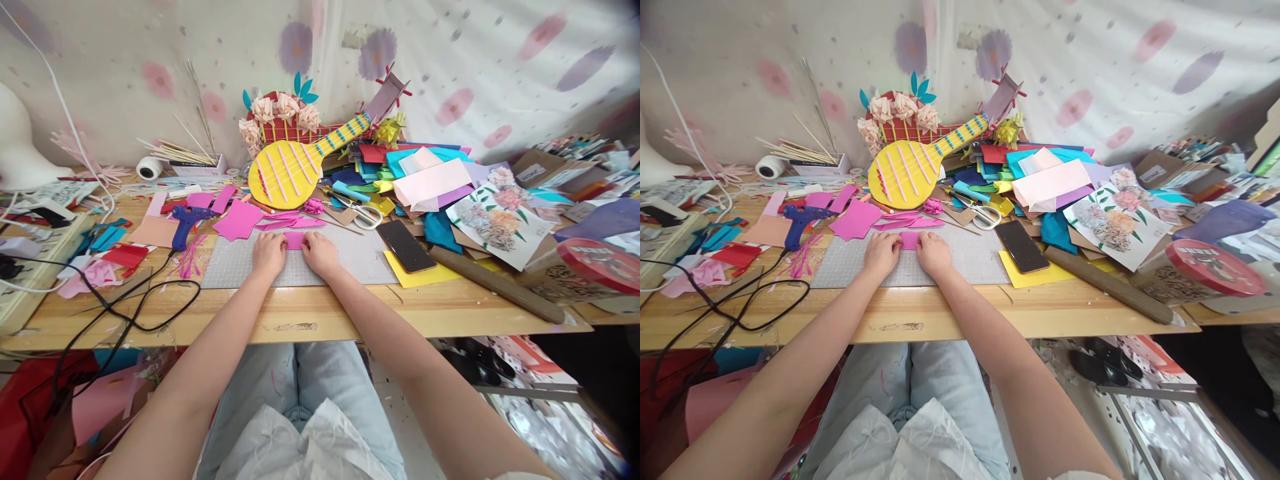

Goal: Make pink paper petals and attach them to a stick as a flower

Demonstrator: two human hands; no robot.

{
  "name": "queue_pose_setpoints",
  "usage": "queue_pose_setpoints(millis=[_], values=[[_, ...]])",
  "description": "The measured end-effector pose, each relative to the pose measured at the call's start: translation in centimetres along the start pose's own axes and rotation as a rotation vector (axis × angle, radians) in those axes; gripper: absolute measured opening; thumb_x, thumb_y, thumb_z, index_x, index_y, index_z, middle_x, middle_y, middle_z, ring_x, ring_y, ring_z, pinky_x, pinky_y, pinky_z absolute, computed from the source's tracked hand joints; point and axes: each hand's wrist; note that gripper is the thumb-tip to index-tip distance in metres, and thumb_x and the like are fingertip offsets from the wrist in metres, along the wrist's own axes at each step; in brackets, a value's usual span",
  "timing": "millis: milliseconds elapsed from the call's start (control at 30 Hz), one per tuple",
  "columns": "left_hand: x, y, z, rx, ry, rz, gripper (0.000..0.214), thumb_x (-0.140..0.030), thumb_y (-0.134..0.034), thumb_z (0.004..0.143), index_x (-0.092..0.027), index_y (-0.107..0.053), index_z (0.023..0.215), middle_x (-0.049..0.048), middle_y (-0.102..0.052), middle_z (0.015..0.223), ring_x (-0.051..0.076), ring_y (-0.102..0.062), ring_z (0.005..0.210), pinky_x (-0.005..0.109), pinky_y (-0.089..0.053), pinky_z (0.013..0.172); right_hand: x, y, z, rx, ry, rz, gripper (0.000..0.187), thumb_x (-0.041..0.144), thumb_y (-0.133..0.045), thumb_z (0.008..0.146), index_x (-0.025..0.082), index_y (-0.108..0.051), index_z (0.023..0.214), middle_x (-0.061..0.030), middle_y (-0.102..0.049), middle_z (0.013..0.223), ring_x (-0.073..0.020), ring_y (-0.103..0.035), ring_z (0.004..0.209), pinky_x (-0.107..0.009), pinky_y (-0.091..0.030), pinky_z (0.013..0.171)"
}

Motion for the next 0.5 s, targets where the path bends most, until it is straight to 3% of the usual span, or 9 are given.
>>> queue_pose_setpoints(millis=[300, 500], values=[[-0.54, -0.19, -0.23, -0.065, 0.003, 0.020, 0.020, -0.038, -0.052, 0.078, -0.022, -0.062, 0.084, 0.0096, -0.056, 0.091, 0.028, -0.045, 0.100, 0.040, -0.037, 0.086, 0.76, -0.17, -0.04, -0.022, -0.023, -0.059, 0.025, 0.039, -0.046, 0.084, 0.017, -0.055, 0.093, -0.0104, -0.060, 0.096, -0.0229, -0.055, 0.089, -0.032, -0.040, 0.074], [-0.46, -0.35, -0.15, -0.054, 0.037, 0.000, 0.015, -0.021, -0.051, 0.076, -0.023, -0.063, 0.084, 0.0088, -0.055, 0.090, 0.028, -0.044, 0.099, 0.039, -0.037, 0.086, 0.34, -0.40, -0.02, 0.000, -0.006, -0.054, 0.019, 0.022, -0.042, 0.083, 0.017, -0.053, 0.098, -0.0105, -0.059, 0.098, -0.0223, -0.055, 0.090, -0.032, -0.040, 0.077]])
Point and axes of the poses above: each hand's wrist, its own z-axis towards the middle knuckle, its own y-axis out of the back of the hand, x = y × z
